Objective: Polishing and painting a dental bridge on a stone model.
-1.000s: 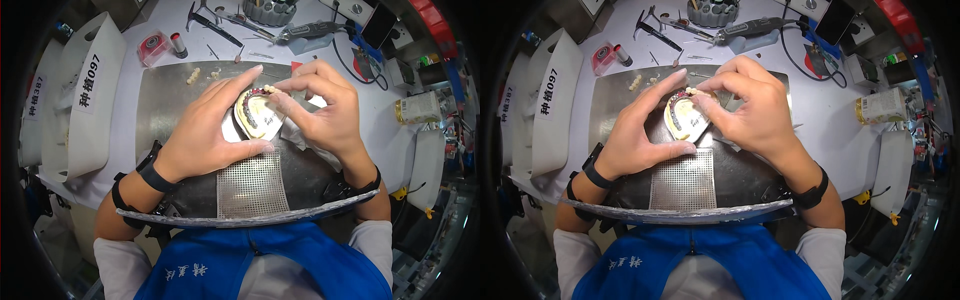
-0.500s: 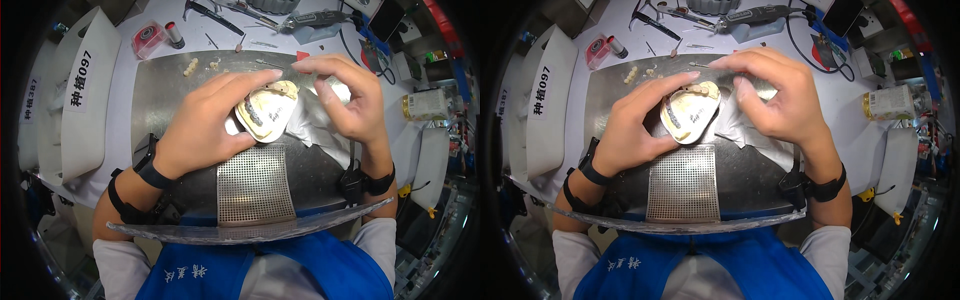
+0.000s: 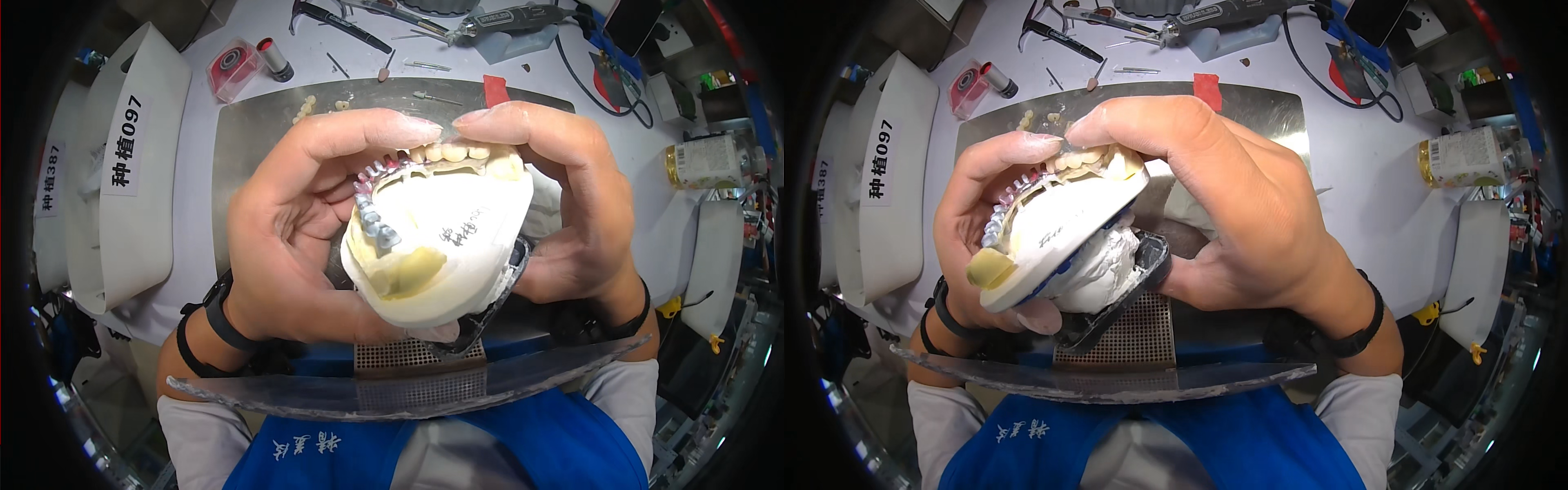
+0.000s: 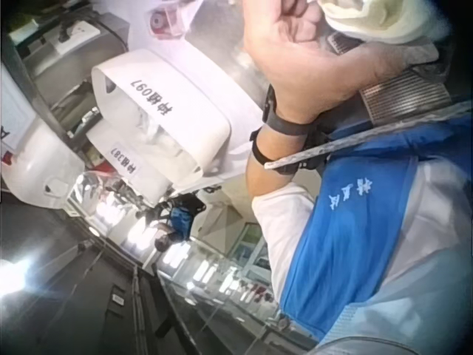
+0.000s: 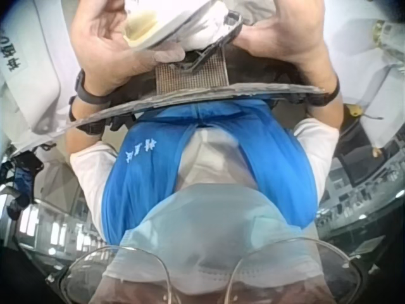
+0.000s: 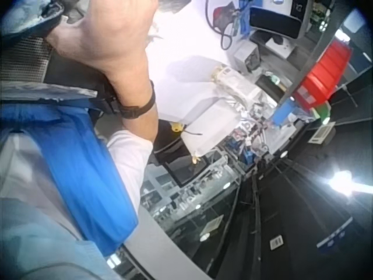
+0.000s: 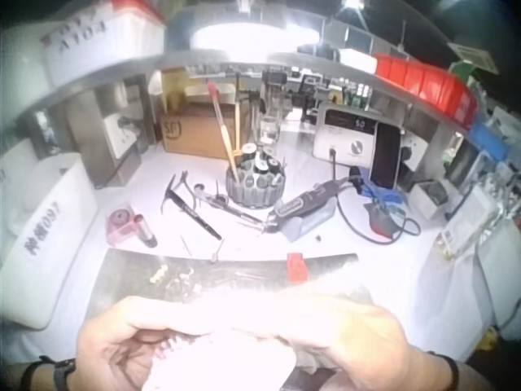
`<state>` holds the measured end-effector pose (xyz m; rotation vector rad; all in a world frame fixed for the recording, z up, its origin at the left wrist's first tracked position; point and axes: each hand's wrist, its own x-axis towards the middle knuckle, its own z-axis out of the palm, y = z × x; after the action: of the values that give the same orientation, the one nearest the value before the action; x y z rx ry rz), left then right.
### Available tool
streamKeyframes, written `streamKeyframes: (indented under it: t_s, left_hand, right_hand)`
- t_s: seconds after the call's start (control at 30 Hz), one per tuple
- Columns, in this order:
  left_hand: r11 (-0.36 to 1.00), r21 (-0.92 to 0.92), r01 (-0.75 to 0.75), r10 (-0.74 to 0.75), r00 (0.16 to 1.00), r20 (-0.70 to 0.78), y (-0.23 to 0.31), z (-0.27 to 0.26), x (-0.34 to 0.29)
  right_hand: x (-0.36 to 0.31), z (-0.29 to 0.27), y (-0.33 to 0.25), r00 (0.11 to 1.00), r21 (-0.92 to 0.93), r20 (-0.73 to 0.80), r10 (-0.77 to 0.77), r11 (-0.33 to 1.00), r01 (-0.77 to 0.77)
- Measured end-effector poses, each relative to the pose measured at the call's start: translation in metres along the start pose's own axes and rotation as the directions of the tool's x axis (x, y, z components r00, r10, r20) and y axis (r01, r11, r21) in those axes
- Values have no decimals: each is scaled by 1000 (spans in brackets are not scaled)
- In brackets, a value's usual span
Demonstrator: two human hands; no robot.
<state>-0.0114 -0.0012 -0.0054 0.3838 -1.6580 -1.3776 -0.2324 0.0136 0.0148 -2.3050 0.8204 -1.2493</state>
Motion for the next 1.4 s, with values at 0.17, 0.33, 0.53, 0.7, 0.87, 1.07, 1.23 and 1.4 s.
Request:
streamKeyframes:
  t_s: [0.17, 0.33, 0.53, 0.7, 0.87, 1.07, 1.23, 1.4]
  left_hand:
    - [995, -38, 89, -90, 995, -42, 6, 4, 0]
    - [987, -20, 162, -163, 985, -63, 7, 8, 0]
    - [994, 44, 102, -102, 995, 5, 11, 1, -1]
    - [998, -14, 69, -69, 997, -19, 9, 5, -1]
    - [1000, -2, 0, 0, 1000, -8, 5, 2, -2]
    - [999, -18, 33, -32, 998, 55, 5, -3, -4]
    - [998, -25, 60, -60, 998, 25, 6, -1, -5]
    - [994, -51, 98, -98, 995, 6, 9, 1, -5]
  right_hand:
    - [-1, 1, 0, 1000, 48, 3, 8, 999, -8]
    - [-1, 3, 0, 1000, 43, -23, 6, 999, -5]
    - [0, -2, -7, 999, -39, -25, -39, 999, 38]
    - [0, -2, 1, 990, -69, -24, -142, 988, 140]
    - [-1, 3, 1, 996, -4, -39, -82, 997, 82]
    - [-1, 5, 8, 997, 124, 30, -66, 990, 62]
    - [2, 6, 5, 994, 38, -13, -112, 993, 112]
    - [1, 5, 6, 994, 2, -32, -109, 994, 109]
